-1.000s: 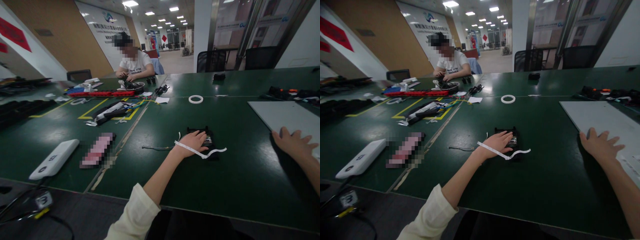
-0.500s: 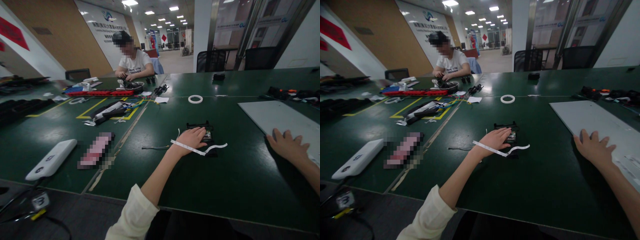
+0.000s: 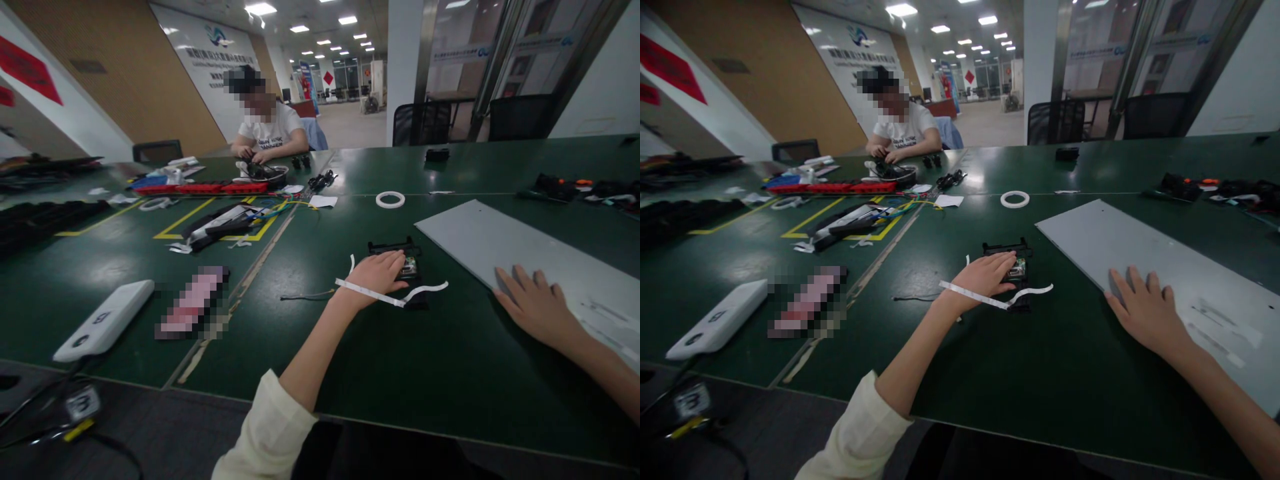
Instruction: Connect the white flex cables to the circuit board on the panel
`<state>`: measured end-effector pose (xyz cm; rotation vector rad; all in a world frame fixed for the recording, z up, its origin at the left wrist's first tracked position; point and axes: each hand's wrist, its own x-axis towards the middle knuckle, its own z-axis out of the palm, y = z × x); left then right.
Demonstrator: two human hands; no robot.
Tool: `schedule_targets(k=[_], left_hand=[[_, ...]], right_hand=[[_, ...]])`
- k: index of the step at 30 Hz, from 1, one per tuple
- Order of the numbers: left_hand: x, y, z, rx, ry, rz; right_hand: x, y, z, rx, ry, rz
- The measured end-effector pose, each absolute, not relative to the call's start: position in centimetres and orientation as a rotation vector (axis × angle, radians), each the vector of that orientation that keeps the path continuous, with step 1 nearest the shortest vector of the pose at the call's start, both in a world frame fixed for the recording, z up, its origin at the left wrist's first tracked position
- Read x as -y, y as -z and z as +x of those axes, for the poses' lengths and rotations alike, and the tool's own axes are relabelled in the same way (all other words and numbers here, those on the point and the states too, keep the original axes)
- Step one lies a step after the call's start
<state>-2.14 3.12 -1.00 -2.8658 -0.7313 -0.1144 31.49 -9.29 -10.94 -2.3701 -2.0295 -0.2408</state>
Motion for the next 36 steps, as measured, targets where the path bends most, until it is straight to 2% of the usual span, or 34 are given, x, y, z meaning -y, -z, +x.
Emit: schedule_targets(k=[30,36], left_hand=[[-2.6,0.8,-2.0,0.746,0.126,-2.743],[-2.4,0.9,-1.8,0.729,0.108,-2.773]], right_hand=[[12.0,5.1,21.7,2.614,-0.297,-1.480],[12.5,4.6,20.1,2.633,-0.296,-1.407]])
